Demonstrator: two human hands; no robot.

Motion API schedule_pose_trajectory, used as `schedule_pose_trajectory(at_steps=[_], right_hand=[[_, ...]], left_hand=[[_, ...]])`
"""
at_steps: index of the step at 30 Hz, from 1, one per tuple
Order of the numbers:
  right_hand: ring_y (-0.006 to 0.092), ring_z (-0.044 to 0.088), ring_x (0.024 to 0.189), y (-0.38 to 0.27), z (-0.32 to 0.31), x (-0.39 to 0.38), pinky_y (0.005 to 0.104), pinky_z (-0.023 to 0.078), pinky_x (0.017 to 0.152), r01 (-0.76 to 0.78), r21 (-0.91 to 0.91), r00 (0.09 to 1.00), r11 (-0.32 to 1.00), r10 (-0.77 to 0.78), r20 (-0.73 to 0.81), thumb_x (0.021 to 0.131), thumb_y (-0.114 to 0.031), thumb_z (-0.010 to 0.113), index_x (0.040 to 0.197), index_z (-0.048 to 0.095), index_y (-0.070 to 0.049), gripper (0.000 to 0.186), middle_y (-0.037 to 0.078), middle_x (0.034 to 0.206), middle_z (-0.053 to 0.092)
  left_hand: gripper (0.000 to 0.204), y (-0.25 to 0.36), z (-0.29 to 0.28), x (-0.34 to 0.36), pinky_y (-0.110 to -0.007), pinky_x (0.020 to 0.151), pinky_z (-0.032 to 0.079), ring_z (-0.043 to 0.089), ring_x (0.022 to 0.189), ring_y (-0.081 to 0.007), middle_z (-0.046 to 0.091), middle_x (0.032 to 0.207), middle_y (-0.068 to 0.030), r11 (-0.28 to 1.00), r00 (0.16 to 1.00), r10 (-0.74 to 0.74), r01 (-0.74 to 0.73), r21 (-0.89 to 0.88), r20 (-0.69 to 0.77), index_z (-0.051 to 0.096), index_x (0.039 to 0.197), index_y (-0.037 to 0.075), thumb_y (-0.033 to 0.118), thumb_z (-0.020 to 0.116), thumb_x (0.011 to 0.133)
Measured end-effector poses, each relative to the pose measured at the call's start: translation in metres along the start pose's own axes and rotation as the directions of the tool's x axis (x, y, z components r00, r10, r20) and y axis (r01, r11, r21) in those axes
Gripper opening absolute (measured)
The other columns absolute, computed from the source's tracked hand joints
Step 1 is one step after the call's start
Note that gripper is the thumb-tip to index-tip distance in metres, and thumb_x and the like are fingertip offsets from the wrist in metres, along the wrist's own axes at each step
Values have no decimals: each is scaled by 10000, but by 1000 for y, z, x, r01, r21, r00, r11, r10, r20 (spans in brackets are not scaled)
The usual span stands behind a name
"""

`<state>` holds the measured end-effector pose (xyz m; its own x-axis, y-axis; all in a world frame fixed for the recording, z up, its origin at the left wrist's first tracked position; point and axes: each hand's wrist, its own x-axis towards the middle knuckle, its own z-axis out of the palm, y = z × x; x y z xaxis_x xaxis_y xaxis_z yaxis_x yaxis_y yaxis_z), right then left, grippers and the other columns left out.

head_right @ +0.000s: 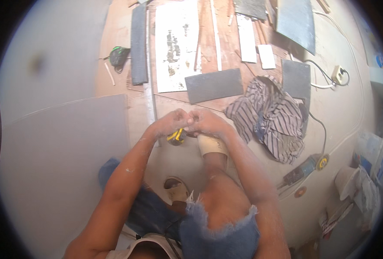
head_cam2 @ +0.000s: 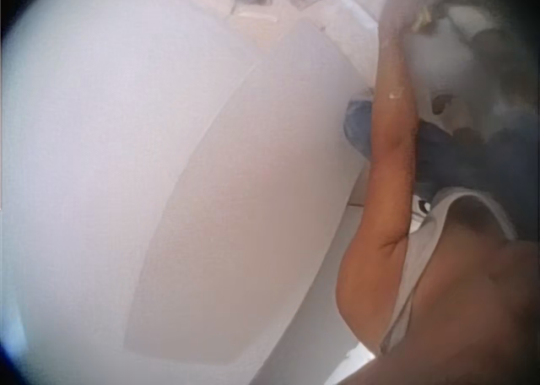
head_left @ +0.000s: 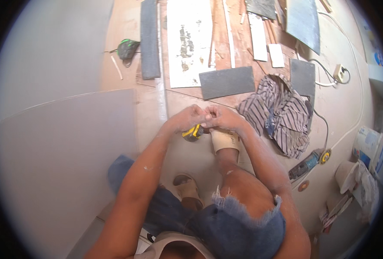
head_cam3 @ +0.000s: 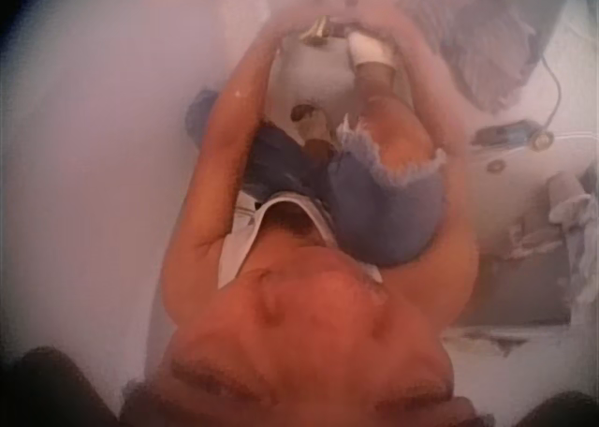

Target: The person measures a dark rectangular tile with a tape measure and marks it with a pencil. They then use a metal straightedge to draw a straight line across the tile. Finally, they use a handheld power cutter to cut the tile along the marked line.

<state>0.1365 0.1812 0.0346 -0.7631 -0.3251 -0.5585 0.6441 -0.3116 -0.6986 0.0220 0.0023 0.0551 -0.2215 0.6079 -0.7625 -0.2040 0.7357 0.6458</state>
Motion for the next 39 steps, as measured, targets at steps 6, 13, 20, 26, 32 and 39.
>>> schedule_pose_trajectory(at_steps=[6,13,20,26,32,39], right_hand=[[84,596,724,-16,-3,-2,244,489,656,7,19,1000,1000,-6,-30,859,-190,753,944,639,-36,209,16,834,637],[285,682,898,-64,-53,19,347,553,782,22,-937,728,348,-648,-224,780,-93,689,1000,643,16,250,150,922,689],[336,714,934,-63,-57,52,420,560,824,-284,-947,743,150,-590,-316,898,-117,551,964,698,20,211,218,957,715],[337,704,968,-130,-37,-10,432,538,866,-303,-820,758,485,-399,-516,913,-189,624,1008,732,-12,229,170,961,733],[178,617,497,-41,-39,36,297,515,418,455,175,548,873,-120,-828,929,-143,693,903,638,125,275,140,678,644],[225,658,570,-8,-38,52,368,533,491,178,-88,560,980,-174,-810,968,-212,630,1102,633,71,313,137,750,683]], left_hand=[[453,-3,-15,-14,-294,786,495,604,872,-138,661,954,-48,996,982,-49,62,-68,183,638,1105,49,476,641,953],[398,17,-39,-44,-282,736,493,604,792,-131,655,839,-31,987,994,-100,93,133,46,722,965,39,418,601,961],[372,-20,-51,-47,-264,645,482,612,696,-118,627,774,-33,986,980,-117,96,-133,-159,683,911,19,368,588,996],[362,-17,-55,-50,-286,605,518,635,648,-163,623,759,-53,940,983,-83,24,-341,-162,644,942,28,373,563,1018],[349,-21,-59,-36,-303,621,534,625,657,-170,608,778,-54,924,983,-5,-65,-377,-183,620,963,37,370,539,1031],[356,-13,-48,-27,-294,620,533,613,645,-172,599,784,-66,948,981,-55,-7,-318,-185,607,985,37,381,530,1033]])
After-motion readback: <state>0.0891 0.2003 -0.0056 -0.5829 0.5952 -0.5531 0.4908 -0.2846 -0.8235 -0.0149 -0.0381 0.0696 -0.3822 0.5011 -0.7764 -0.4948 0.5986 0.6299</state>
